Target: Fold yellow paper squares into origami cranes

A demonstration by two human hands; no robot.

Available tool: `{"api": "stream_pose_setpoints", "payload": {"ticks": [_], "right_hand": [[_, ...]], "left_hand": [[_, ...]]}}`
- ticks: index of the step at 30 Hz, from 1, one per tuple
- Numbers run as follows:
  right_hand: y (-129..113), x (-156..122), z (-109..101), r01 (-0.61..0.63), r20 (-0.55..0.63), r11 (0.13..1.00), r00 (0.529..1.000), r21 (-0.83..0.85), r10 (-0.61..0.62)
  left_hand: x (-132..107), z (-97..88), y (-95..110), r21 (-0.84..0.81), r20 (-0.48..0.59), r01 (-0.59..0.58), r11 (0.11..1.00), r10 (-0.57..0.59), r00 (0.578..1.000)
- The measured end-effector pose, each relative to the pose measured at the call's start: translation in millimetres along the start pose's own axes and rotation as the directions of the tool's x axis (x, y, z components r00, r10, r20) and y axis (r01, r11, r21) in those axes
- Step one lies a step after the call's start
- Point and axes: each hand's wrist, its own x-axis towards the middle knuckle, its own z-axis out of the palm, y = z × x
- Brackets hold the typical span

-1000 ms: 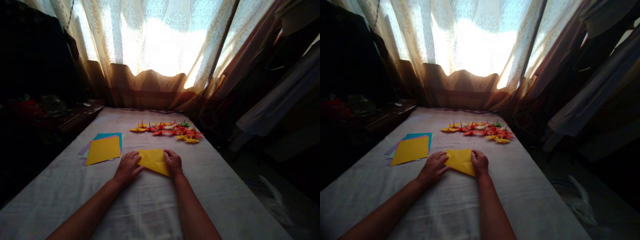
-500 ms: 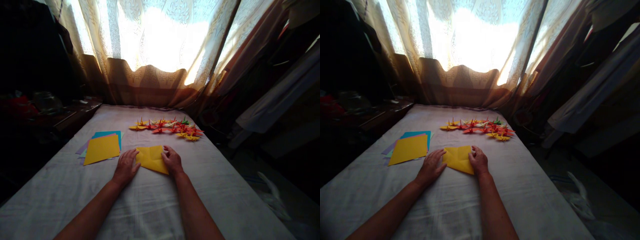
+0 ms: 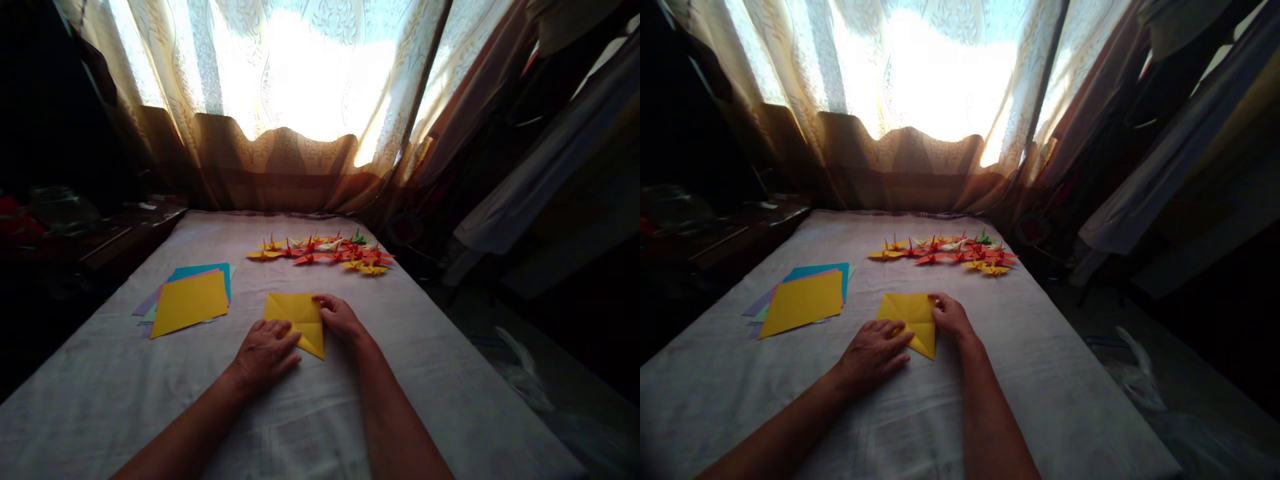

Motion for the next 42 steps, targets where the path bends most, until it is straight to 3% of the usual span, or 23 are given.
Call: {"api": "stream_pose_setpoints", "payload": {"ticks": [4,10,14,19,21,25,28,31,34,37,42], "right_hand": [[1,-4,-5,0.042,0.038,0.999,0.998,-0.014,-0.042],[-9,-10,-9,0.172,0.049,0.971,0.985,-0.163,-0.166],[-29,-22,-9,0.296,0.092,0.9,0.955,-0.32,-0.281],[-45,-44,-3,0.547,0.285,0.665,0.836,-0.508,-0.469],[-48,-49,-1,0.582,0.344,0.642,0.813,-0.499,-0.47],[-46,-46,-5,0.577,0.395,0.691,0.813,-0.437,-0.429],[-34,-31,-11,0.534,0.348,0.771,0.836,-0.346,-0.423],[-23,-10,-14,0.444,0.311,0.873,0.874,-0.203,-0.372],[-19,11,-13,0.347,0.378,0.932,0.881,-0.108,-0.285],[-21,26,-7,0.294,0.4,0.945,0.891,-0.144,-0.216],[-23,31,6,0.281,0.323,0.928,0.926,-0.244,-0.195]], "left_hand": [[-4,-1.3,-11,-0.055,-0.004,-0.049,0.997,0.049,0.999],[0,-4.7,-50,-0.078,0.049,-0.127,0.989,0.131,0.99],[9,-15.4,-67,-0.004,0.095,-0.078,0.997,0.078,0.992],[8,-18.4,-58,-0.003,0.075,0.035,0.999,-0.034,0.997],[1,-14.2,-54,-0.026,0.071,0.05,0.998,-0.048,0.996],[-15,-2.2,-55,-0.104,0.063,0.105,0.989,-0.099,0.993],[-22,5.3,-59,-0.145,0.08,0.119,0.982,-0.108,0.991],[-26,9.1,-61,-0.172,0.079,0.09,0.981,-0.077,0.994],[-28,9.4,-61,-0.187,0.053,0.069,0.98,-0.06,0.997],[-30,8.5,-60,-0.191,0.021,0.062,0.98,-0.059,0.998],[-34,9.2,-56,-0.189,0.01,0.05,0.981,-0.049,0.999]]}}
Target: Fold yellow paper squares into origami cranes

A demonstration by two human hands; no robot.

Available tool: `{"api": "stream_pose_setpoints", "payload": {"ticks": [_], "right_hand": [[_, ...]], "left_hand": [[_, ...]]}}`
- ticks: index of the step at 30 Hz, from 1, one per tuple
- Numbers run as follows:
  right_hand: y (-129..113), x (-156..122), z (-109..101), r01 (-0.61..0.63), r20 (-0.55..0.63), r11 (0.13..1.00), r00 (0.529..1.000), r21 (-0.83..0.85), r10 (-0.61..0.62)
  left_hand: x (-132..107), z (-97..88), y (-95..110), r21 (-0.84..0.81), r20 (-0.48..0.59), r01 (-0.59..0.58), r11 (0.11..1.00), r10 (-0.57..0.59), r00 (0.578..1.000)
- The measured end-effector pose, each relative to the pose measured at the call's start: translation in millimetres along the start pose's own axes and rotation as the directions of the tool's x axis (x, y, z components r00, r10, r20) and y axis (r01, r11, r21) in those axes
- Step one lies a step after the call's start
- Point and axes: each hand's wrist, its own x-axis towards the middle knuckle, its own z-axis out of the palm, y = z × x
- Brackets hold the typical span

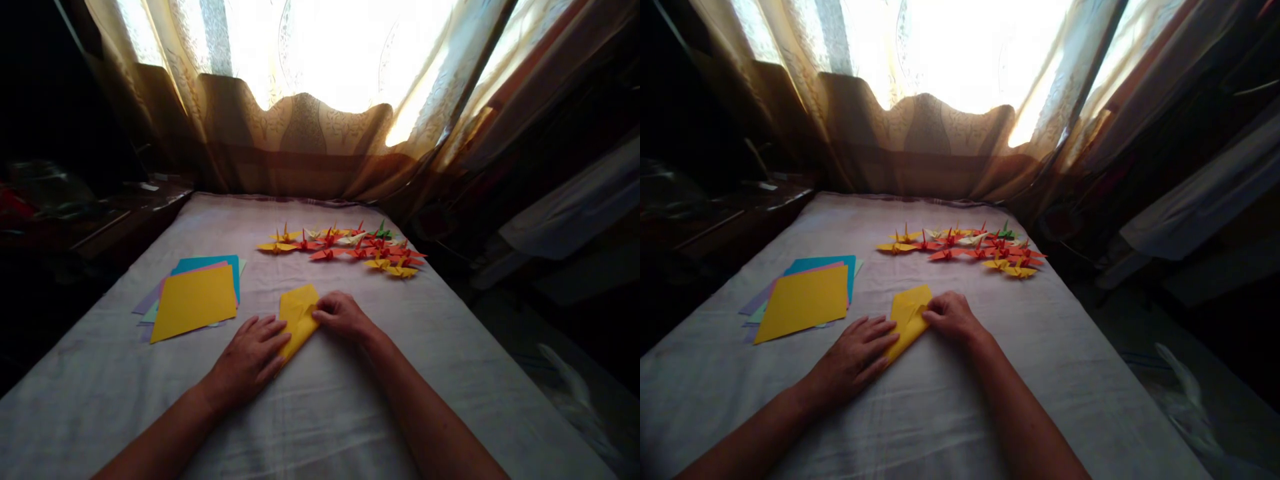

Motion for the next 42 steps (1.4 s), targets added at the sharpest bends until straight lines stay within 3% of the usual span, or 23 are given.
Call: {"api": "stream_pose_setpoints", "payload": {"ticks": [5,12,27,35,42], "right_hand": [[-3,-6,12,0.066,-0.133,0.99,0.988,-0.124,-0.082],[-8,-11,19,0.129,-0.221,0.964,0.958,-0.234,-0.182],[-15,-6,26,0.029,-0.271,0.977,0.959,-0.209,-0.086],[-16,-7,27,0.009,-0.262,0.969,0.962,-0.246,-0.075],[-17,-7,29,0.004,-0.266,0.964,0.961,-0.265,-0.077]], "left_hand": [[-1,-0.8,4,-0.008,-0.029,0.008,1.0,-0.008,1.0],[-1,-5.6,8,0.015,-0.003,-0.004,1.0,0.004,1.0],[1,-8.2,15,0.114,0.006,-0.053,0.992,0.052,0.999],[3,-5.0,20,0.094,-0.065,-0.03,0.995,0.036,0.997],[5,-3.0,18,0.043,0.022,-0.124,0.991,0.123,0.992]]}}
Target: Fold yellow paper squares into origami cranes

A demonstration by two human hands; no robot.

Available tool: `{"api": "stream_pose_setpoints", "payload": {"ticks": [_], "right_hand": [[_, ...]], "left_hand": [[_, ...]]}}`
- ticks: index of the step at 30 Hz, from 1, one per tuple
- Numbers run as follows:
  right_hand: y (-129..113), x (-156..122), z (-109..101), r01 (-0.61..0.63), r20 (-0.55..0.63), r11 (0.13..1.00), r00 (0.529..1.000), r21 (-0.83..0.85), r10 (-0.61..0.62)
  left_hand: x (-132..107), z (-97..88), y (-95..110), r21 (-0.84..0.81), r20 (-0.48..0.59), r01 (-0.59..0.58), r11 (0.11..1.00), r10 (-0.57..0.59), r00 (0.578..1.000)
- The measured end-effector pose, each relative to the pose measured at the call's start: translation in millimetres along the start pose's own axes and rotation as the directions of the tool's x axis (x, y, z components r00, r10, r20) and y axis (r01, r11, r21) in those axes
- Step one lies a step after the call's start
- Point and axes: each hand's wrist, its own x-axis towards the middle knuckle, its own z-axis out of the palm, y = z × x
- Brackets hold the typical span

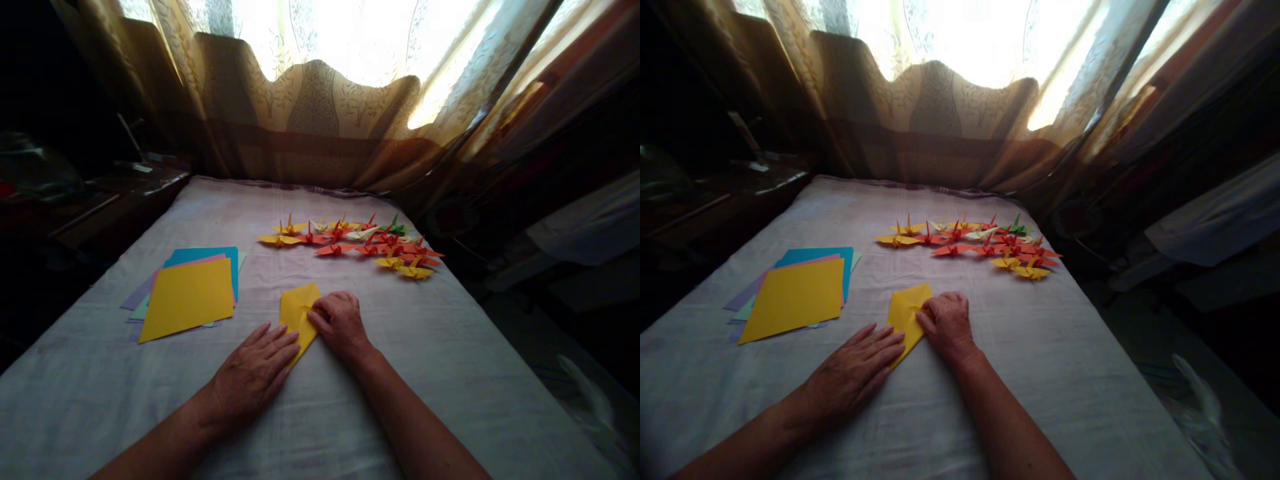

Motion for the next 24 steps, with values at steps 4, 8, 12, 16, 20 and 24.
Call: {"api": "stream_pose_setpoints", "payload": {"ticks": [4,8,12,16,20,24], "right_hand": [[-0.6,0.7,-0.1,-0.013,-0.009,1.0,1.0,0.002,0.013],[-1.1,1.6,-0.7,-0.027,0.007,1.0,1.0,0.014,0.027],[-1.8,1.6,-0.8,-0.032,0.003,0.999,0.999,0.019,0.032],[-2.1,1.4,-0.3,-0.035,0.008,0.999,0.999,0.014,0.035],[-1.9,0.7,1.3,-0.046,-0.002,0.999,0.999,0.007,0.046],[-1.6,0.4,3.1,-0.039,-0.022,0.999,0.999,-0.013,0.038]], "left_hand": [[1.4,-2.7,0.4,-0.022,-0.003,0.006,1.0,-0.006,1.0],[1.2,-4.5,-0.4,-0.009,0.037,-0.01,1.0,0.011,0.999],[0.2,-4.2,-1.6,0.022,0.058,-0.02,1.0,0.018,0.998],[-0.2,-4.1,-1.3,0.053,0.043,-0.039,0.998,0.037,0.998],[1.1,-5.4,0.2,0.087,0.038,-0.047,0.995,0.044,0.998],[1.7,-4.7,1.3,0.13,0.03,-0.051,0.99,0.048,0.998]]}}
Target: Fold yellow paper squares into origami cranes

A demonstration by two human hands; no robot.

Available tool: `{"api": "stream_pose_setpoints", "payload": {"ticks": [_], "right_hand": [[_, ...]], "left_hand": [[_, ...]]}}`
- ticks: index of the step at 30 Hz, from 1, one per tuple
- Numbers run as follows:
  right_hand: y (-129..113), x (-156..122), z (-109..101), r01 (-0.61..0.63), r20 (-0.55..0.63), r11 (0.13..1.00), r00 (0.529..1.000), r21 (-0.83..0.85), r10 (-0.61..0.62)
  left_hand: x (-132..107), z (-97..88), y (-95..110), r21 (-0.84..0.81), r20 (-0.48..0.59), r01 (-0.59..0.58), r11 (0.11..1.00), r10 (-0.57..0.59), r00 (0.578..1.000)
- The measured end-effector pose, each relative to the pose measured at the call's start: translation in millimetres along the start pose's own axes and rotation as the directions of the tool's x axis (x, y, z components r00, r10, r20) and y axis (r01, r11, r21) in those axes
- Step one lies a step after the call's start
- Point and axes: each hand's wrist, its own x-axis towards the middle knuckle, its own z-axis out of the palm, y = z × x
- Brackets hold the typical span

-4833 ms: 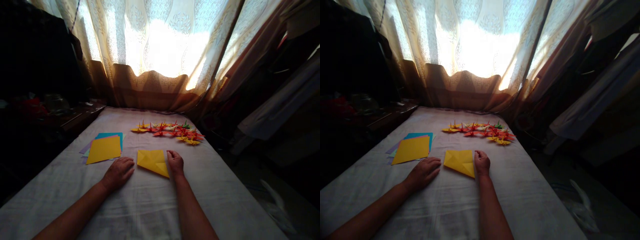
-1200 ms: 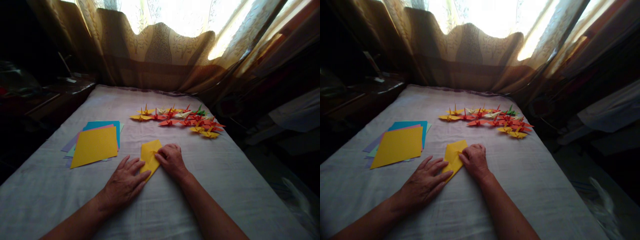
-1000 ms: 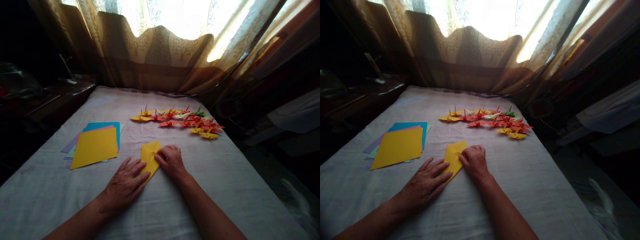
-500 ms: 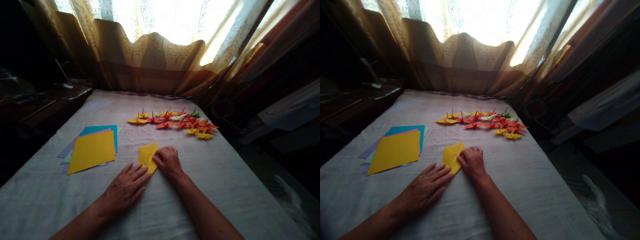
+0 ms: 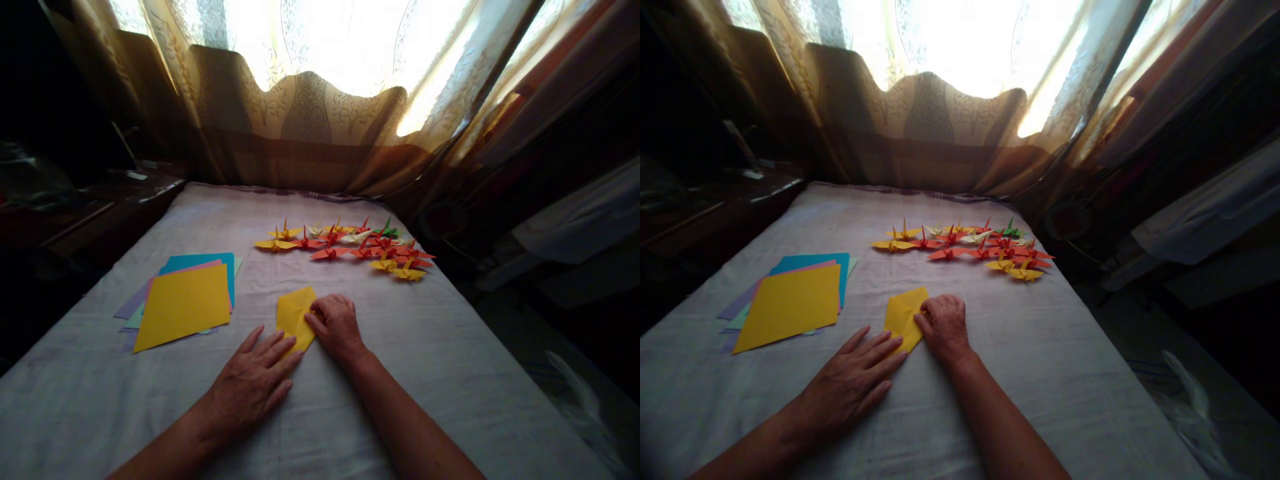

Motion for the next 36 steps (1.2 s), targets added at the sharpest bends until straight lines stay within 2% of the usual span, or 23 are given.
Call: {"api": "stream_pose_setpoints", "payload": {"ticks": [6,12,16,20,27,36], "right_hand": [[0,0,-1,0.003,-0.013,1.0,1.0,-0.019,-0.004],[-3,-15,-4,0.059,0.024,0.998,0.998,-0.014,-0.058],[4,-19,-5,0.005,0.071,0.997,0.998,-0.083,0.001],[18,-13,-7,-0.115,0.035,0.984,0.992,-0.134,0.121],[22,-12,-5,-0.119,-0.011,0.987,0.993,-0.11,0.118],[20,-11,-6,-0.142,-0.022,0.984,0.99,-0.105,0.141]], "left_hand": [[0,1.4,1,-0.03,-0.007,0.006,1.0,-0.007,1.0],[3,0.0,3,-0.054,0.0,0.017,0.998,-0.017,1.0],[2,-0.3,2,-0.037,0.015,0.002,0.999,-0.002,1.0],[1,-3.2,-3,-0.05,0.05,-0.018,0.999,0.02,0.999],[-1,-10.3,-14,-0.154,0.176,-0.041,0.987,0.068,0.982],[-14,-22.3,-22,-0.191,0.114,-0.154,0.969,0.178,0.977]]}}
